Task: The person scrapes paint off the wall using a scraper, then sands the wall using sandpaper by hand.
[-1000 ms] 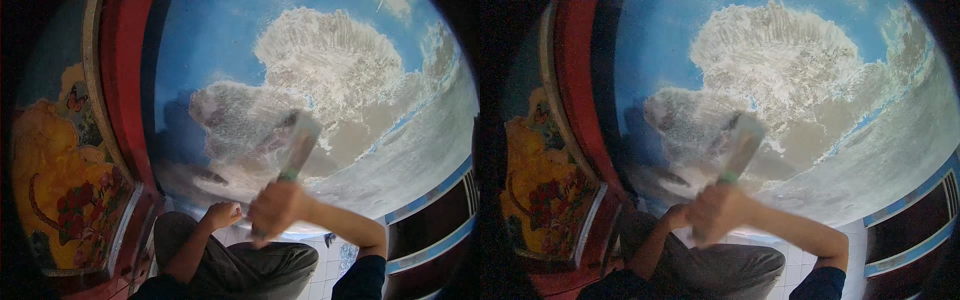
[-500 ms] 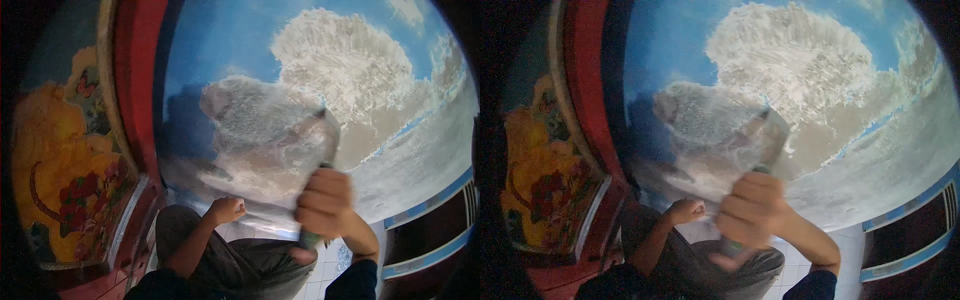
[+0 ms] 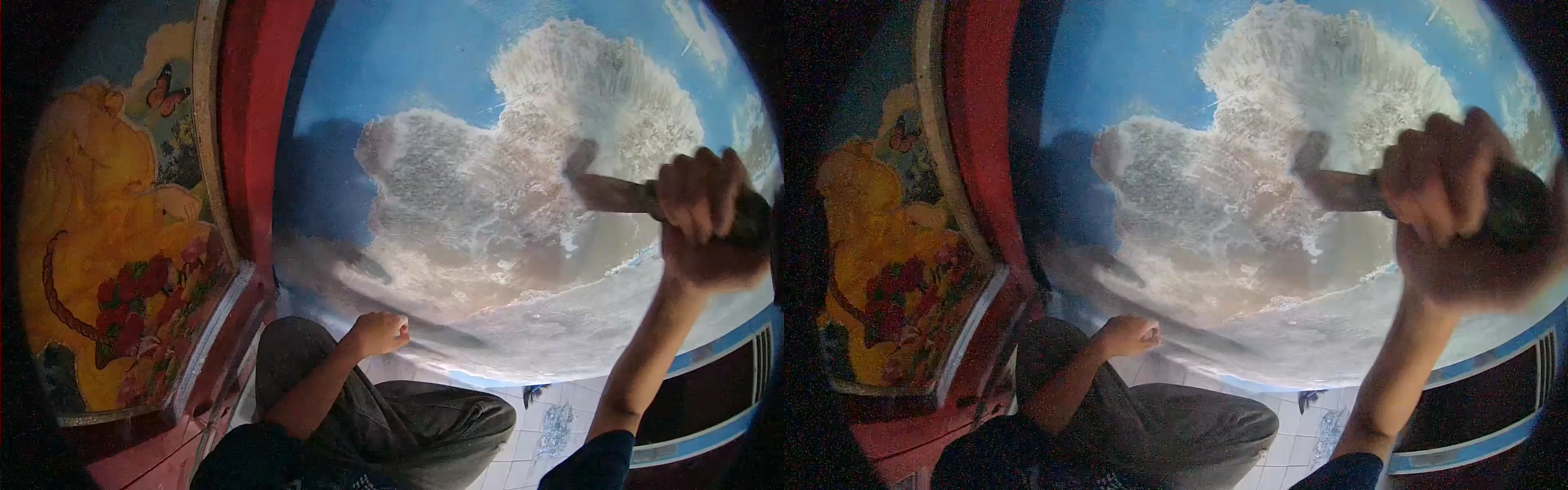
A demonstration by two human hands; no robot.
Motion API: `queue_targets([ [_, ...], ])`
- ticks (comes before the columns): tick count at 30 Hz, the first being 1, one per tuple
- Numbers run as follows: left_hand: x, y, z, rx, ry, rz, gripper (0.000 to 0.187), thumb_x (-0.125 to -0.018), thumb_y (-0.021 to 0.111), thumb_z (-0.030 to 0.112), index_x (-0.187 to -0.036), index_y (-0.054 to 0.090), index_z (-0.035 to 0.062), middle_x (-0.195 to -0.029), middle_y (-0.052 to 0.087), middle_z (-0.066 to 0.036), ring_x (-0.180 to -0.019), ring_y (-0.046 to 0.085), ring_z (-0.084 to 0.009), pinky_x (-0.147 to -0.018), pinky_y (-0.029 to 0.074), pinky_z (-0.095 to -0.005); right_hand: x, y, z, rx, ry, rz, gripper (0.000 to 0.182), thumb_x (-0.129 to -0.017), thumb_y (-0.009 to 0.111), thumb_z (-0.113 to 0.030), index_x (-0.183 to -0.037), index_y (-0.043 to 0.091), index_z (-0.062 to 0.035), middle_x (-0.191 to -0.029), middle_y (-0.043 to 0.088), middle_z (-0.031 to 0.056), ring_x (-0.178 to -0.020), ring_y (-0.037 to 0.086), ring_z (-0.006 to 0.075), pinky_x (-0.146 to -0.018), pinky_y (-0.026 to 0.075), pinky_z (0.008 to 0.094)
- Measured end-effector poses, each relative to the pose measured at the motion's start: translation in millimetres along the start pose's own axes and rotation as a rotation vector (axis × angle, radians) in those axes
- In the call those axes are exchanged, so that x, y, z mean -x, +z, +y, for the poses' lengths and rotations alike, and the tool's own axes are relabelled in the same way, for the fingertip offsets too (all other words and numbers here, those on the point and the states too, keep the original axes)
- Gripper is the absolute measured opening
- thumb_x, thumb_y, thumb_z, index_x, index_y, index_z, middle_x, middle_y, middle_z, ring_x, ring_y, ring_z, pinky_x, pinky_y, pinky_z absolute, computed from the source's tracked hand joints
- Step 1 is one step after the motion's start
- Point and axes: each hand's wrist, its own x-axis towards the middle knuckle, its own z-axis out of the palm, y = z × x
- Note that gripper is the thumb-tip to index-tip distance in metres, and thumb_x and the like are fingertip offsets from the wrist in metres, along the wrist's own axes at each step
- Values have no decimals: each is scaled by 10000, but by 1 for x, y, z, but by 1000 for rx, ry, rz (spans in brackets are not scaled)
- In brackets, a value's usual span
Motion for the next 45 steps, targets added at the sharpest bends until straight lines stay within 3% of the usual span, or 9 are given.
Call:
queue_targets([
  [12, -1, 3, -2, 19, 32, 18, 311, -809, 539, 349, -929, 554, 62, -791, 601, -149, -760, 593, -310, -674, 460, -428, 11, 3, -6, 49, -14, -256, 697, -769, 261, -720, -619, 438, -63, -462, 330, 14, -351, 274, 123, -334, 235, 268],
  [17, 2, 8, 1, 44, 53, 99, 248, -746, 551, 284, -839, 578, 56, -743, 618, -138, -710, 612, -313, -633, 475, -423, 34, 14, -27, -24, 162, 124, 742, -756, 284, -736, -694, 461, -18, -534, 386, 34, -439, 336, 144, -443, 275, 266],
  [21, 3, 0, 4, 70, 19, 100, 229, -741, 549, 272, -829, 579, 63, -721, 618, -132, -699, 613, -307, -634, 477, -420, 25, 20, -27, 166, -4, 846, 550, -931, 220, -413, -714, 458, 33, -554, 395, 74, -451, 352, 143, -437, 297, 253],
  [23, 1, 6, 4, 61, 16, 96, 225, -740, 551, 271, -828, 580, 66, -721, 618, -131, -692, 614, -304, -635, 478, -420, 26, 15, -21, 200, 256, 150, 503, -840, 304, -507, -707, 452, -44, -580, 391, 81, -528, 363, 177, -515, 287, 294],
  [27, 2, 4, 0, 37, 44, 126, 213, -736, 557, 265, -819, 582, 71, -724, 618, -136, -680, 617, -299, -638, 481, -420, 7, 7, -13, 162, -246, -513, 597, -877, 252, -508, -692, 454, 23, -552, 422, 88, -442, 384, 160, -422, 301, 262],
  [31, 1, 4, 0, 52, 16, 93, 226, -747, 563, 279, -832, 583, 70, -736, 621, -137, -699, 617, -300, -645, 481, -421, 26, 20, -19, 257, 326, -293, 341, -851, 389, -365, -682, 439, -73, -633, 398, 71, -573, 352, 187, -583, 285, 306],
  [38, 2, 0, 2, 27, 21, 105, 219, -746, 567, 267, -835, 587, 68, -751, 622, -140, -714, 615, -312, -645, 479, -424, 29, -2, -6, 253, -114, -530, 633, -850, 243, -589, -636, 436, -25, -510, 413, 76, -421, 372, 161, -417, 296, 288],
  [42, 2, 2, 4, 63, 21, 97, 232, -745, 560, 276, -830, 586, 62, -721, 615, -151, -708, 614, -314, -644, 481, -419, 46, 12, -39, 226, 126, -214, 175, -743, 516, -113, -597, 419, -114, -556, 372, 12, -488, 355, 136, -513, 281, 252],
  [45, -1, 8, -2, 5, 23, 120, 238, -739, 561, 282, -809, 582, 56, -695, 609, -151, -687, 614, -314, -636, 484, -410, 40, 26, -21, 317, 86, -252, 269, -759, 528, -169, -542, 375, -126, -523, 323, 6, -450, 321, 128, -511, 286, 261],
])
